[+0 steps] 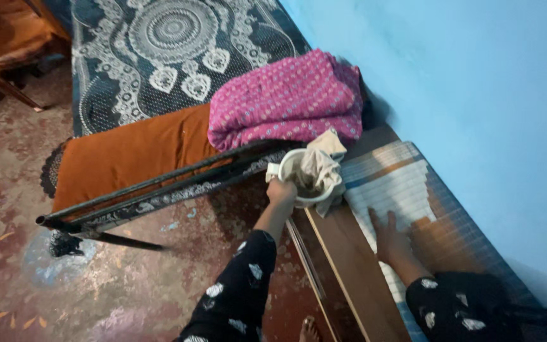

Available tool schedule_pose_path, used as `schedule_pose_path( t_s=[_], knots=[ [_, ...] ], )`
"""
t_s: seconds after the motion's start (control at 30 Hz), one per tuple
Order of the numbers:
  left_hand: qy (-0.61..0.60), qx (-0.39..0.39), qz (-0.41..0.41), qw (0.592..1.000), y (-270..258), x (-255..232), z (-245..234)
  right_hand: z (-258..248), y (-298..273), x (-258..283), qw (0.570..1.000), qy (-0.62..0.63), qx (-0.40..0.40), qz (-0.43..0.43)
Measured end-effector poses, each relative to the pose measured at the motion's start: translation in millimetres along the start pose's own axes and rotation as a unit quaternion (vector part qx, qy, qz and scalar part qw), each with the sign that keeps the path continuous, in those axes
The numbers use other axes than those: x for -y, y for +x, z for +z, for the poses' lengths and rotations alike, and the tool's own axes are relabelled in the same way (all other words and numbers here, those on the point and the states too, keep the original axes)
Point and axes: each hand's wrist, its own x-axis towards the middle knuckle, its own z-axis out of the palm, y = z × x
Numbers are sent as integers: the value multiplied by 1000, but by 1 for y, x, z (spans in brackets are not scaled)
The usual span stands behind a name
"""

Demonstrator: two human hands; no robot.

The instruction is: The person wipes a tripod and ring light with a cloth, then wipes a desk lamp. The person uses a cloth to clean the tripod legs and ring light, then moves to a desk lamp and wipes it with the same cloth.

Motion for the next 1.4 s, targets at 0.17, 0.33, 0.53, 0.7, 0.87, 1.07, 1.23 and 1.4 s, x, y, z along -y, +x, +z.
schedule_pose_path(
  t_s=[0.17,0.33,0.53,0.7,0.87,1.07,1.23,1.4],
  knots=[
    [24,8,27,999,-3,-6,-10,19,-19,-5,996,-79,-37,-25],
    [-63,55,-32,996,-24,-25,-27,54,-39,-13,973,-186,-125,-59],
    [28,17,17,999,23,-9,-20,52,-57,-4,999,17,21,-18],
    [1,10,50,999,28,-44,-44,-72,21,31,964,224,-33,140],
    [-29,-6,90,995,8,-89,-60,-125,89,102,934,252,-216,-135],
    [-106,60,-24,992,-6,-107,-50,-80,120,65,965,155,-139,-161],
    [-141,69,-44,987,-6,-101,-5,-46,166,17,844,447,-294,-28],
    [-145,156,-61,975,-15,-116,38,-32,171,-87,640,528,-496,257]
  ],
)
